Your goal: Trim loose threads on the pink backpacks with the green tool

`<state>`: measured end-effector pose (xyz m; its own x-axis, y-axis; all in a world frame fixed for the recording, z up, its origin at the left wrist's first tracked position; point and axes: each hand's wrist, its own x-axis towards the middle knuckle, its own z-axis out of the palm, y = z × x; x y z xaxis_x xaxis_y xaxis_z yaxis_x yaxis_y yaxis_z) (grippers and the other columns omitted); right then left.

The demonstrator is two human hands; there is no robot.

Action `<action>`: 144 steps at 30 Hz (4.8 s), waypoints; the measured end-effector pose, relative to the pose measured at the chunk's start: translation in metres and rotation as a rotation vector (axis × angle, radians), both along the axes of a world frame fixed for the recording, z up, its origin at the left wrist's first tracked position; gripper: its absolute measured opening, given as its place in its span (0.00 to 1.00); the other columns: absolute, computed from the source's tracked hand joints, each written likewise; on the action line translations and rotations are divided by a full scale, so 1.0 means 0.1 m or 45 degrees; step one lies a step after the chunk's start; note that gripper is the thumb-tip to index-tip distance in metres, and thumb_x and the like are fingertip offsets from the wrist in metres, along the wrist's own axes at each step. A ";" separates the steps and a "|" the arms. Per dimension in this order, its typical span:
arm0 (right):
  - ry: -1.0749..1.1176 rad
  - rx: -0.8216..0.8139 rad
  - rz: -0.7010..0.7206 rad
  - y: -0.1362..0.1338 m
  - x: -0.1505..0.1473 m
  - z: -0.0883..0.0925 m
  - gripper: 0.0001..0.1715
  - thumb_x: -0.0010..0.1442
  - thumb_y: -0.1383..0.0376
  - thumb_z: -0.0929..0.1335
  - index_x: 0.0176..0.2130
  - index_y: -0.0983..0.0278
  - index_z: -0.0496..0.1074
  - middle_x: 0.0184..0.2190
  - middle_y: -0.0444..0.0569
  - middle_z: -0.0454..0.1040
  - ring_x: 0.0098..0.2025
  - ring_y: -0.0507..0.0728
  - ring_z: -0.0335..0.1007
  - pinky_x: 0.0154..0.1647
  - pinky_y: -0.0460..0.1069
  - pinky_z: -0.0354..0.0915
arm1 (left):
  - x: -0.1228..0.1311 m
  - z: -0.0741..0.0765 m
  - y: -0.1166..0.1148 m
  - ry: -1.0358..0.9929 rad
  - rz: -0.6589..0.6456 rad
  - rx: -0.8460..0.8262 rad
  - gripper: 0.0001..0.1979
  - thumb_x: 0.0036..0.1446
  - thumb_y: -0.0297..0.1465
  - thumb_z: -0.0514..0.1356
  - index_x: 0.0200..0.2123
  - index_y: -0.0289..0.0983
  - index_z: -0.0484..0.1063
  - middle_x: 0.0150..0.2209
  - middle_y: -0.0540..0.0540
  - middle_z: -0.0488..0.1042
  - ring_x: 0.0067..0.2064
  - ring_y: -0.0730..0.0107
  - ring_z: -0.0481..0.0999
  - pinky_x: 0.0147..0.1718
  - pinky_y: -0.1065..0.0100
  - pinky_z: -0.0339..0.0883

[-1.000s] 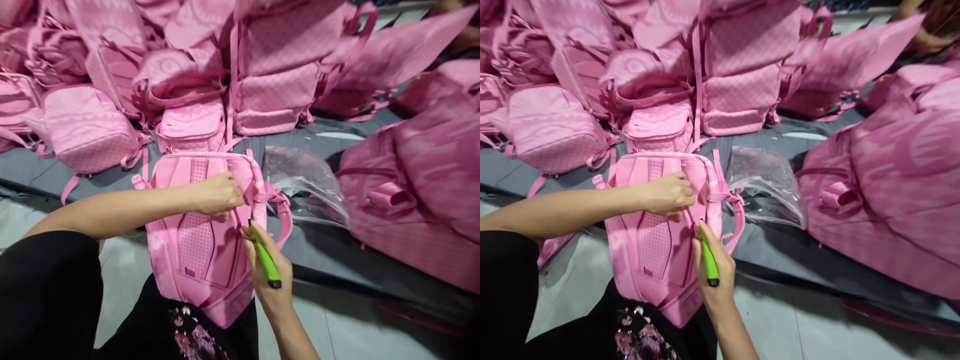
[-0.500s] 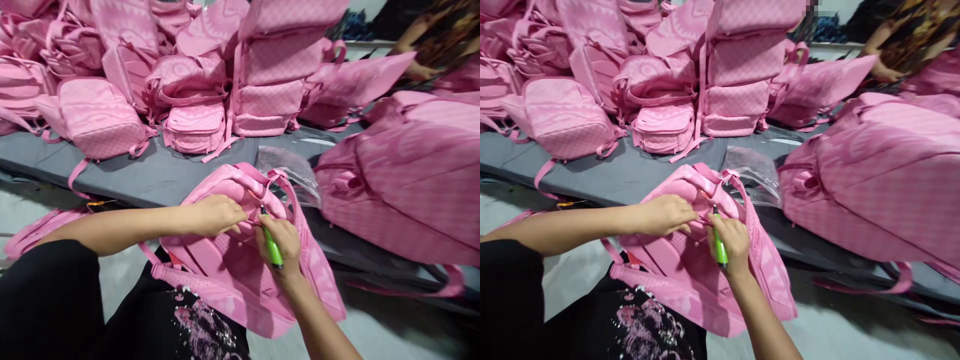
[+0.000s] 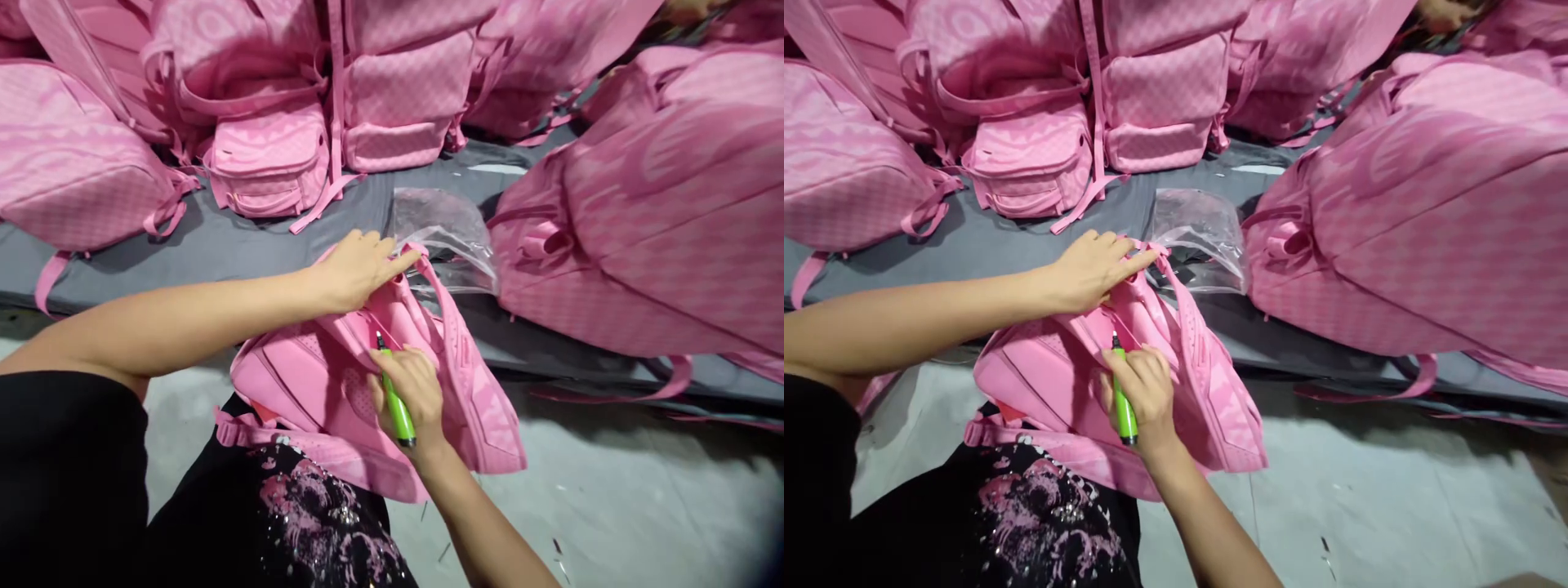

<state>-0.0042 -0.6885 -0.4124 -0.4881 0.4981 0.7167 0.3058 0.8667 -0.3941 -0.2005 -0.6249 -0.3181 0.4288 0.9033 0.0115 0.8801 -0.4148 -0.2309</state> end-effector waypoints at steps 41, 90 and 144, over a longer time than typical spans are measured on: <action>-0.399 -0.478 0.011 0.73 0.08 0.26 0.12 0.63 0.63 0.69 0.46 0.62 0.79 0.38 0.51 0.83 0.40 0.61 0.79 0.45 0.59 0.68 | 0.04 -0.46 0.31 -0.339 0.003 -0.031 0.41 0.58 0.42 0.61 0.70 0.41 0.48 0.68 0.38 0.56 0.64 0.36 0.60 0.61 0.37 0.52; 0.156 -0.472 -0.207 0.31 -0.31 0.11 0.12 0.64 0.62 0.69 0.43 0.65 0.79 0.39 0.51 0.84 0.40 0.59 0.81 0.46 0.55 0.68 | 0.02 0.16 -0.04 0.238 0.345 -0.378 0.57 0.53 0.24 0.63 0.73 0.46 0.25 0.75 0.31 0.30 0.65 0.37 0.59 0.50 0.50 0.72; 0.088 -0.730 -0.174 0.48 -0.64 0.20 0.13 0.61 0.61 0.69 0.43 0.62 0.81 0.39 0.50 0.84 0.41 0.61 0.80 0.48 0.60 0.67 | -0.27 0.05 0.19 0.041 0.339 -0.583 0.52 0.55 0.20 0.58 0.74 0.47 0.30 0.75 0.30 0.33 0.64 0.40 0.65 0.50 0.56 0.70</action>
